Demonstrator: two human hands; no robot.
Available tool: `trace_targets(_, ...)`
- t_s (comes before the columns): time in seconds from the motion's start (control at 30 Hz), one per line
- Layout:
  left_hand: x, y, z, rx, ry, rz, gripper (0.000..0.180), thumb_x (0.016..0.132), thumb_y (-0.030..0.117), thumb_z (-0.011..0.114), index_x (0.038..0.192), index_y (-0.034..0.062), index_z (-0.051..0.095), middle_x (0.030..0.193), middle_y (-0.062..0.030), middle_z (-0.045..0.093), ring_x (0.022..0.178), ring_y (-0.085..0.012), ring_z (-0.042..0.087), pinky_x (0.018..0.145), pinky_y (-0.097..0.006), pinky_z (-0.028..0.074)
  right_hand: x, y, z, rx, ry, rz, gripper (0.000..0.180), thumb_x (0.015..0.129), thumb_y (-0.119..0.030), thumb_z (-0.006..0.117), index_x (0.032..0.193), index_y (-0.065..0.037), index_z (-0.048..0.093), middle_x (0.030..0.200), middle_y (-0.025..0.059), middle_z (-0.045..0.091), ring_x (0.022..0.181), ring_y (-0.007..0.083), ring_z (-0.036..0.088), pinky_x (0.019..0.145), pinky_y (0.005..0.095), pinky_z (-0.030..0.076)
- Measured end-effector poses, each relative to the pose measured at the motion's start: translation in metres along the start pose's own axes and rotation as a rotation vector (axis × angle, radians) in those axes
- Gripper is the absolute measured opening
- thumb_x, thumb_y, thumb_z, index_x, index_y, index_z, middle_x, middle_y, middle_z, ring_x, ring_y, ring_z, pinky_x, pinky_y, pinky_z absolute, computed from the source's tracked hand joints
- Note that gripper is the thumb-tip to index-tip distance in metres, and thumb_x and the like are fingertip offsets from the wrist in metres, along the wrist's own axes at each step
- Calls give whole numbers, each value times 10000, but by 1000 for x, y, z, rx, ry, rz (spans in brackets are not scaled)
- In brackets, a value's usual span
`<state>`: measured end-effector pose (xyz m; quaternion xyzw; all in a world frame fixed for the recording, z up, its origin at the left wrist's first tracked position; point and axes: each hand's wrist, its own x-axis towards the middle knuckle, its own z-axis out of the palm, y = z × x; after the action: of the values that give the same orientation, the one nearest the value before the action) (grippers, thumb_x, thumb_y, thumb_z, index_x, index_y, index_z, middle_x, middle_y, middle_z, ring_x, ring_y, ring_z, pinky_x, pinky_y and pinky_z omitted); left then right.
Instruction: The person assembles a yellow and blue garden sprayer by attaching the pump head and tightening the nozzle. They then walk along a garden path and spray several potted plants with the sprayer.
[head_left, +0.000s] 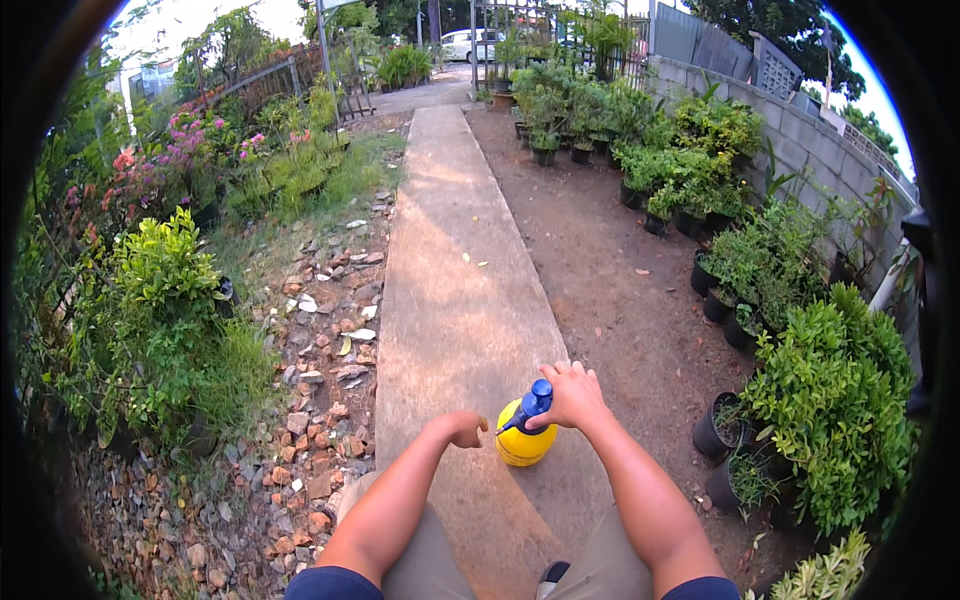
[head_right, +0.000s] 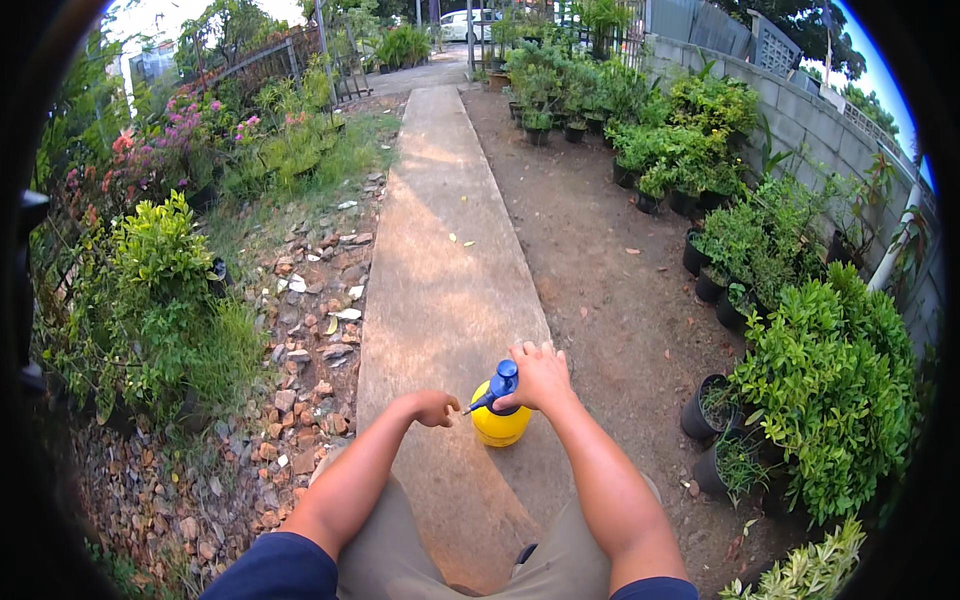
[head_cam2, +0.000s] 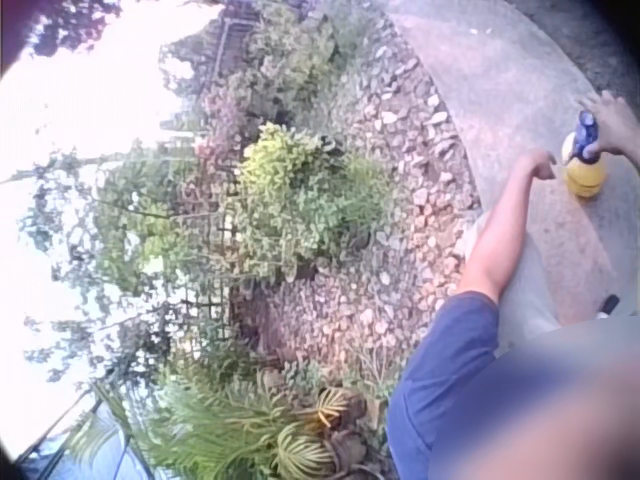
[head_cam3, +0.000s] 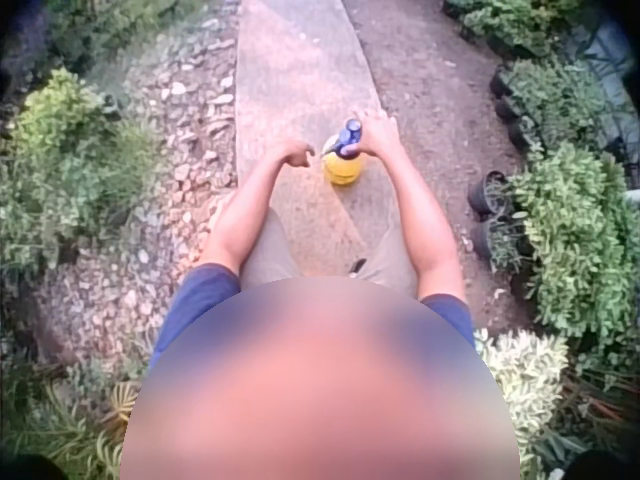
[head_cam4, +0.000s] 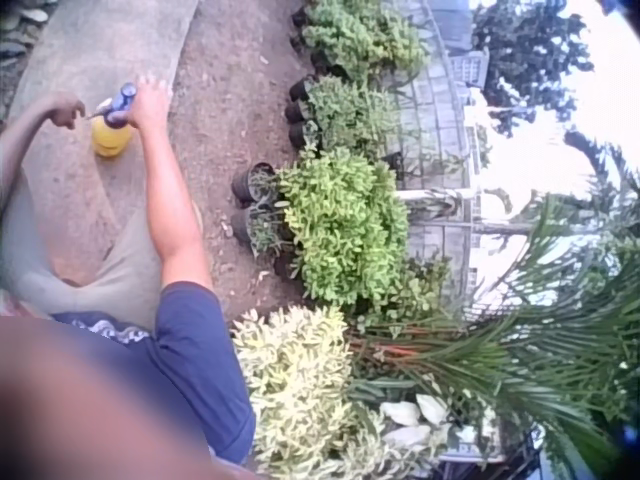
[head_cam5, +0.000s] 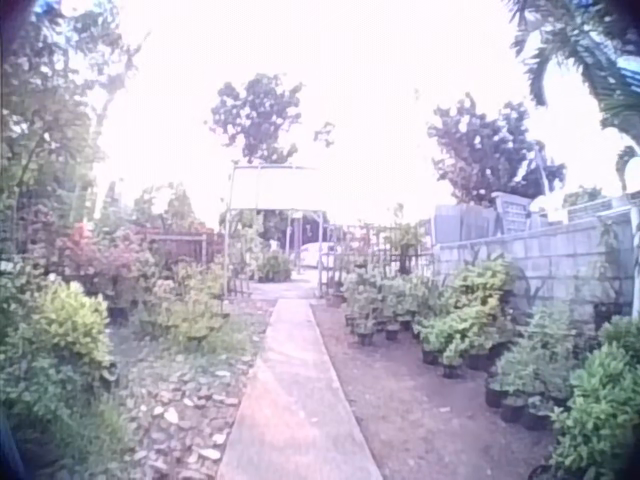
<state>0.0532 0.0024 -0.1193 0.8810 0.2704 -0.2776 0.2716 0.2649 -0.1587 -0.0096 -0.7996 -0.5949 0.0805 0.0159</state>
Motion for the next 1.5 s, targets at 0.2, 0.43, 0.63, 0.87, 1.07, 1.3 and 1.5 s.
trace_targets(0.2, 10, 22, 19, 22, -32, 107, 1074, 877, 462, 881, 1682, 33, 313, 1594, -255, 545, 1435, -419, 563, 1206, -492, 459, -2, -17, -1, 19, -73, 188, 977, 670, -846, 831, 1315, -116, 751, 1294, 141, 757, 1187, 331, 737, 1011, 468, 580)
trace_targets(0.43, 36, 38, 70, -250, 523, 153, 1197, 771, 542, 940, 1603, -70, 334, 1575, -304, 481, 1504, -446, 459, 1246, -480, 411, 0, 9, -14, 65, -355, 78, 822, 694, -757, 871, 1101, -45, 820, 1205, 199, 788, 1145, 334, 757, 983, 451, 608)
trace_targets(0.63, 46, 37, 83, -422, 611, 273, 1276, 760, 485, 974, 1665, -51, 253, 1665, -307, 379, 1573, -441, 365, 1305, -473, 336, -8, 6, 4, 212, -156, 97, 847, 739, -719, 854, 1216, -24, 772, 1229, 245, 762, 1193, 397, 728, 1025, 479, 589)
trace_targets(0.87, 53, 35, 94, -420, 658, 285, 1320, 772, 518, 964, 1675, -78, 205, 1682, -304, 361, 1587, -439, 347, 1320, -473, 310, -7, -21, 55, 474, -10, 345, 840, 906, -642, 747, 1352, 63, 649, 1300, 334, 705, 1254, 481, 684, 1080, 525, 554)
trace_targets(1.07, 39, 46, 73, -364, 599, 236, 1288, 749, 503, 978, 1670, -38, 257, 1662, -284, 395, 1562, -424, 393, 1294, -466, 356, -8, -14, 36, 407, -42, 352, 828, 886, -654, 779, 1312, 42, 632, 1222, 288, 751, 1177, 441, 732, 1011, 539, 581)
trace_targets(1.3, 34, 63, 42, -538, 662, 486, 944, 771, 297, 952, 1540, 43, 468, 1505, -225, 579, 1454, -400, 530, 1234, -468, 424, -19, -25, -4, 450, 325, 126, 506, 876, -481, 871, 1118, -67, 710, 954, 220, 782, 951, 400, 784, 809, 498, 606)
trace_targets(1.5, 40, 71, 51, -426, 787, 458, 907, 773, 285, 929, 1530, 52, 487, 1469, -237, 603, 1403, -422, 566, 1200, -478, 457, -29, -24, -74, 506, 735, 72, 287, 977, -336, 797, 929, -66, 713, 805, 171, 731, 730, 353, 741, 655, 469, 549)
